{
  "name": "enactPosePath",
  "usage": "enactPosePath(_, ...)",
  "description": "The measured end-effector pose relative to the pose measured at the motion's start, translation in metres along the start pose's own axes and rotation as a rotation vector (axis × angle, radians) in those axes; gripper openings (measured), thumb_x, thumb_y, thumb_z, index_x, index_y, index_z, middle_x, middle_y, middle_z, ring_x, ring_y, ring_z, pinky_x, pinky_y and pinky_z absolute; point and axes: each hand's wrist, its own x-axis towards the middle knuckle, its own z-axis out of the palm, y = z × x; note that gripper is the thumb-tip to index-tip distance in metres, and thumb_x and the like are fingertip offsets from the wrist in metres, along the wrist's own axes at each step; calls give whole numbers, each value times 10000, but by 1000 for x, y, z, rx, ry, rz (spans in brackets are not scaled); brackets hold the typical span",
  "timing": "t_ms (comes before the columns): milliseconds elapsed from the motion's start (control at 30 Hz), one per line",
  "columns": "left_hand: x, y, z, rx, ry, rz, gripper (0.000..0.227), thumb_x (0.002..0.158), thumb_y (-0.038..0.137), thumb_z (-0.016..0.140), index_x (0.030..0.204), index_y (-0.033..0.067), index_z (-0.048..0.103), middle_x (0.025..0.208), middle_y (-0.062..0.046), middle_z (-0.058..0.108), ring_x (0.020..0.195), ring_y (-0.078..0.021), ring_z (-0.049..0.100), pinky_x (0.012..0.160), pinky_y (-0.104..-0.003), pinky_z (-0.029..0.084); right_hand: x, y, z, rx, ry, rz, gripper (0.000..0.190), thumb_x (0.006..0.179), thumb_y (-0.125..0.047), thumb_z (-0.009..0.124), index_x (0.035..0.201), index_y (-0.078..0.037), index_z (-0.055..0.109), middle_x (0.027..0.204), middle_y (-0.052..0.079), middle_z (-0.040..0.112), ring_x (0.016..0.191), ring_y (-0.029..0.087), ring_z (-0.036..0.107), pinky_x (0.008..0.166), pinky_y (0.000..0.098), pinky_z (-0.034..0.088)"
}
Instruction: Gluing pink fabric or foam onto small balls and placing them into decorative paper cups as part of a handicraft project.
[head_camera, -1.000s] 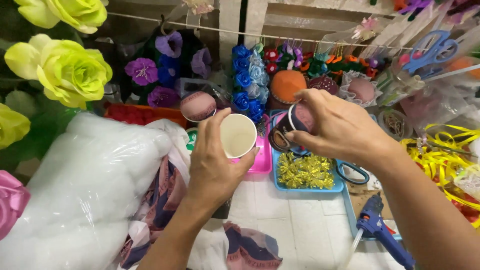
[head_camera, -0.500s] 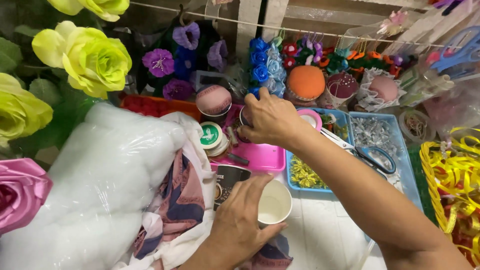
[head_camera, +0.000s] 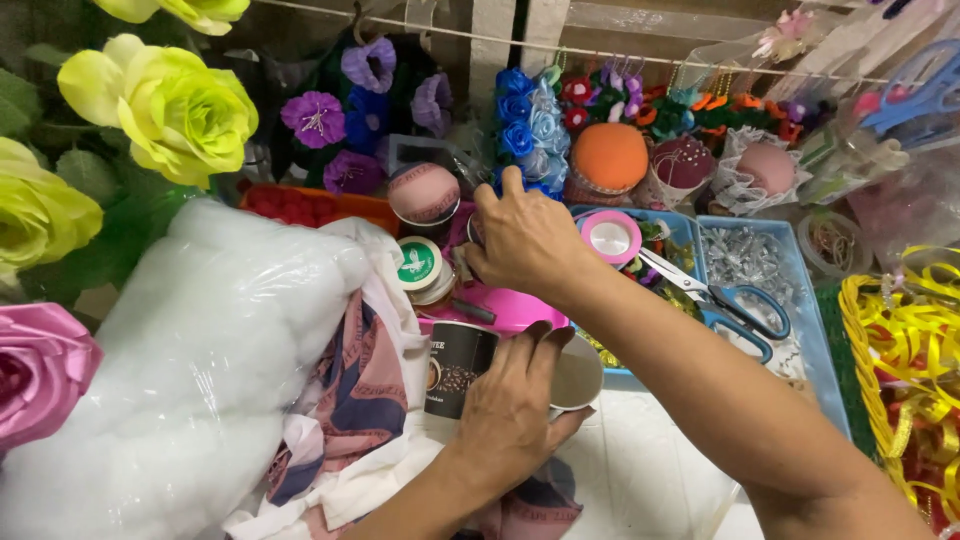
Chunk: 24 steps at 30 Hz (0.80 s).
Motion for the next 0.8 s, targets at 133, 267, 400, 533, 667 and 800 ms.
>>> enactPosePath(133, -1, 0, 5, -23, 44, 11, 861, 737, 353, 889, 1422, 35, 476, 1332, -226, 549, 1181, -404, 571, 948, -470, 513, -3, 2, -13, -19, -75, 44, 487, 874, -447, 678, 1083, -24, 560, 1112, 236, 523, 757, 477, 651, 524, 589, 542)
enactPosePath(267, -2, -1, 9, -45, 90, 30, 820, 767, 319, 850, 1425, 15, 466, 1362, -240, 536, 1179, -424, 567, 969, -481, 496, -6, 0, -10, 5, -73, 36, 512, 893, -468, 659, 1104, -17, 541, 1094, 239, 519, 754, 501, 642, 524, 597, 534)
enactPosePath(400, -6, 0, 5, -81, 70, 27, 919, 776, 327, 876, 1489, 14, 386, 1427, -274, 478, 1268, -453, 525, 1056, -501, 455, -7, -5, -9, 33, -40, 38, 554, 892, -525, 693, 1100, -43, 516, 1069, 202, 508, 747, 499, 646, 522, 605, 530)
enactPosePath(533, -24, 7, -29, -106, 43, 2, 1027, 708, 344, 968, 1506, 72, 381, 1510, -278, 401, 1375, -467, 475, 1035, -512, 500, -29, -8, -56, -12, -123, 59, 741, 917, -726, 563, 1282, -85, 494, 1184, 226, 539, 887, 513, 663, 593, 593, 553)
enactPosePath(667, -47, -3, -79, -46, 154, 48, 715, 884, 302, 812, 1443, 32, 457, 1483, -243, 482, 1372, -391, 528, 1188, -466, 424, -81, -11, -95, -25, -164, -44, 796, 927, -707, 483, 1466, -122, 469, 1315, 194, 555, 924, 396, 666, 638, 528, 587)
enactPosePath(800, -77, -20, -107, -17, 206, -76, 380, 944, 238, 697, 1258, 46, 605, 1201, -127, 654, 1118, -283, 672, 984, -397, 534, -138, -6, -75, 72, -414, -220, 953, 882, -825, 466, 1597, -205, 349, 1541, 240, 402, 1255, 453, 524, 992, 621, 435)
